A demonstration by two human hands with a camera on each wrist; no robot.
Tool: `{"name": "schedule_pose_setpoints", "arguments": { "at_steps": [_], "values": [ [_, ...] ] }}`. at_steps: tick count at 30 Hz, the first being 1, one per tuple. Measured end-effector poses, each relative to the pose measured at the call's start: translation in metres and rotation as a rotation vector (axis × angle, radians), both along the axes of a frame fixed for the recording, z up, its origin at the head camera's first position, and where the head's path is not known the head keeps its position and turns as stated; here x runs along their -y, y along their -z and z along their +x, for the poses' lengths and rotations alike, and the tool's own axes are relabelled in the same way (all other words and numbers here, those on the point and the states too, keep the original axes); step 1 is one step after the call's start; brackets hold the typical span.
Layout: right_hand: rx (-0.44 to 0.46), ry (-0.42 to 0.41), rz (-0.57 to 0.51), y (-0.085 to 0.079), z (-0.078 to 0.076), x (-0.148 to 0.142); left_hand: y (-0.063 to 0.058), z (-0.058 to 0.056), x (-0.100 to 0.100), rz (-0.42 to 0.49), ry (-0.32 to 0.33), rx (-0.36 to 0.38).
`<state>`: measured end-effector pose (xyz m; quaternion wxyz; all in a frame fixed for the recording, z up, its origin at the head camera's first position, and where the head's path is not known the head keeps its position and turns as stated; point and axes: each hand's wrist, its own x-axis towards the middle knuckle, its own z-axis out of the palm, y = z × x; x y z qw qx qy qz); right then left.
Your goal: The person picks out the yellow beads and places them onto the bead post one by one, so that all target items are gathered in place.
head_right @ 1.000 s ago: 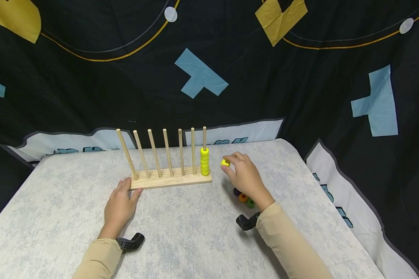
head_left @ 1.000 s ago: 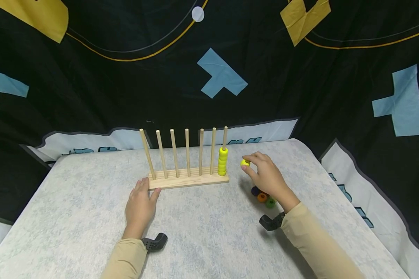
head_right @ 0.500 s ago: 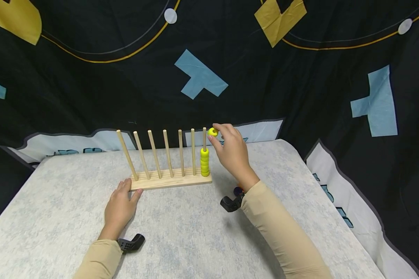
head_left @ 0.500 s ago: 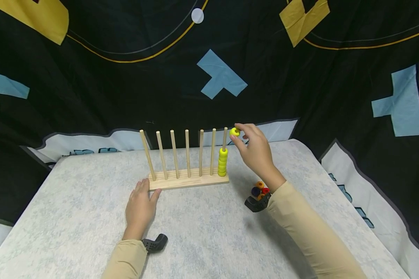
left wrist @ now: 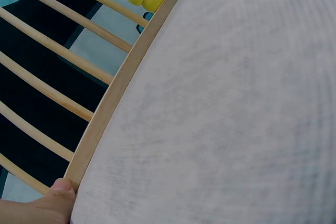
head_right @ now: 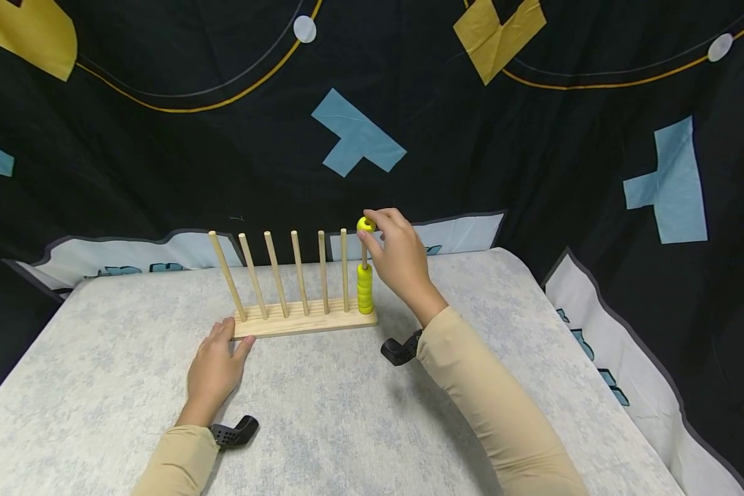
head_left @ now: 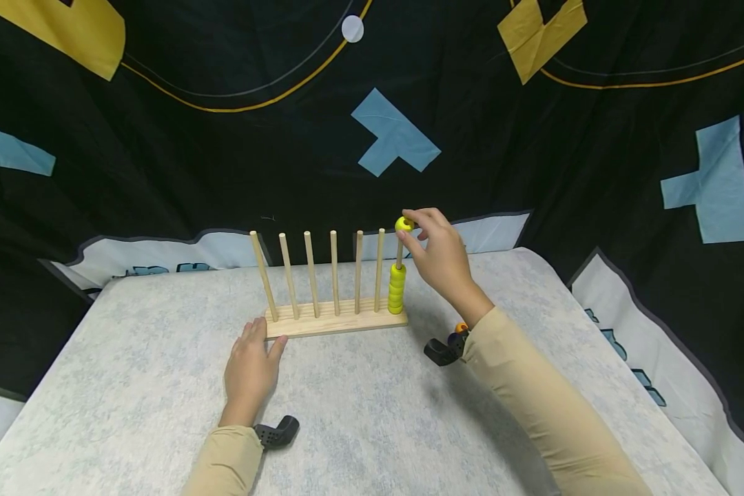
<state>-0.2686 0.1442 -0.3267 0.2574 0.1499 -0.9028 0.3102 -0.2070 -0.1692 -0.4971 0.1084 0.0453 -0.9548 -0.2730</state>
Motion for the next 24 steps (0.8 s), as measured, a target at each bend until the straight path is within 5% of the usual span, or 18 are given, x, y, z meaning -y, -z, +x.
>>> {"name": "schedule_pose_setpoints", "arguments": {
  "at_steps": [16,24],
  "values": [
    [0.181,0.0,-0.009,0.0052,-0.003,-0.0026,-0.0013,-0.0008,-0.0017,-0.004,-0.003,0.005],
    [0.173,-0.02,-0.021,0.0083,-0.0042,-0.0052,-0.0008,-0.0008,-0.0015,0.0,-0.008,-0.001]
  ]
}}
